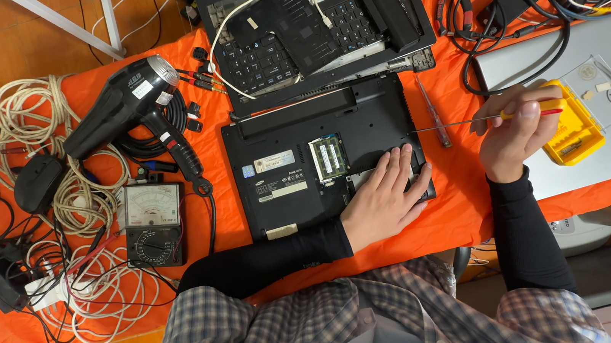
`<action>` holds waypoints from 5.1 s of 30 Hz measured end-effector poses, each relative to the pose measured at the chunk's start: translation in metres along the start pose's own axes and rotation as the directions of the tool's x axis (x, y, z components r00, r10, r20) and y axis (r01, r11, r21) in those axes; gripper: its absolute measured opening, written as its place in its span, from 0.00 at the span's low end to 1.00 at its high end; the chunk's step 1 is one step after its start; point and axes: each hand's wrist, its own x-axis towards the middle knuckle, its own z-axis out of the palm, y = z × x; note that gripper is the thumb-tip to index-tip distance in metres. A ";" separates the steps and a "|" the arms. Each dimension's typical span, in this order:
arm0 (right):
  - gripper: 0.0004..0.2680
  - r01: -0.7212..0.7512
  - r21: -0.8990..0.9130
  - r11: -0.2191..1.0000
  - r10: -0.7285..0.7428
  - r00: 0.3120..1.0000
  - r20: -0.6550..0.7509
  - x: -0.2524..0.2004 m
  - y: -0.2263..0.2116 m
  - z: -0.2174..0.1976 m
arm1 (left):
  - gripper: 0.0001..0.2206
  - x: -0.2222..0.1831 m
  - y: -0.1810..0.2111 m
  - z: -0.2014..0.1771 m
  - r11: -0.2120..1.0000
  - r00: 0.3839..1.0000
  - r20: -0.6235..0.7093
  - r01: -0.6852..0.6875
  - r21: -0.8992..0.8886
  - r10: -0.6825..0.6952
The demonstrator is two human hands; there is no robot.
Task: The person is repairing a laptop by unscrewing the back panel using a screwdriver.
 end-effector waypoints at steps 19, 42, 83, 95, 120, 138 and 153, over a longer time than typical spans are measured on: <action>0.12 -0.015 0.039 0.999 0.017 0.999 -0.033 -0.016 0.029 -0.024 | 0.29 0.002 -0.001 -0.002 0.998 1.000 -0.002 0.005 -0.069 -0.005; 0.13 0.015 0.013 1.000 -0.015 1.000 -0.009 0.000 -0.008 0.005 | 0.28 0.001 -0.003 -0.004 0.999 1.000 0.024 -0.012 -0.040 0.012; 0.14 0.064 -0.151 0.986 0.002 0.916 0.402 0.037 -0.029 0.023 | 0.30 -0.002 0.003 0.005 1.000 1.000 -0.017 0.017 -0.007 -0.017; 0.12 0.218 -0.144 0.965 -0.130 0.879 0.459 0.039 -0.037 0.034 | 0.30 -0.002 0.002 0.004 1.000 1.000 -0.008 0.011 -0.017 -0.011; 0.15 0.241 -0.109 0.964 -0.159 0.860 0.485 0.037 -0.030 0.027 | 0.31 -0.001 0.003 0.004 1.000 1.000 0.007 0.016 0.002 -0.016; 0.12 0.204 -0.087 0.975 -0.141 0.872 0.470 0.036 -0.027 0.023 | 0.31 -0.001 0.002 0.003 1.000 1.000 -0.003 0.016 -0.002 -0.016; 0.13 0.235 -0.131 0.963 -0.160 0.892 0.423 0.032 -0.021 0.019 | 0.31 0.000 0.002 0.000 0.999 1.000 0.010 0.011 -0.032 -0.011</action>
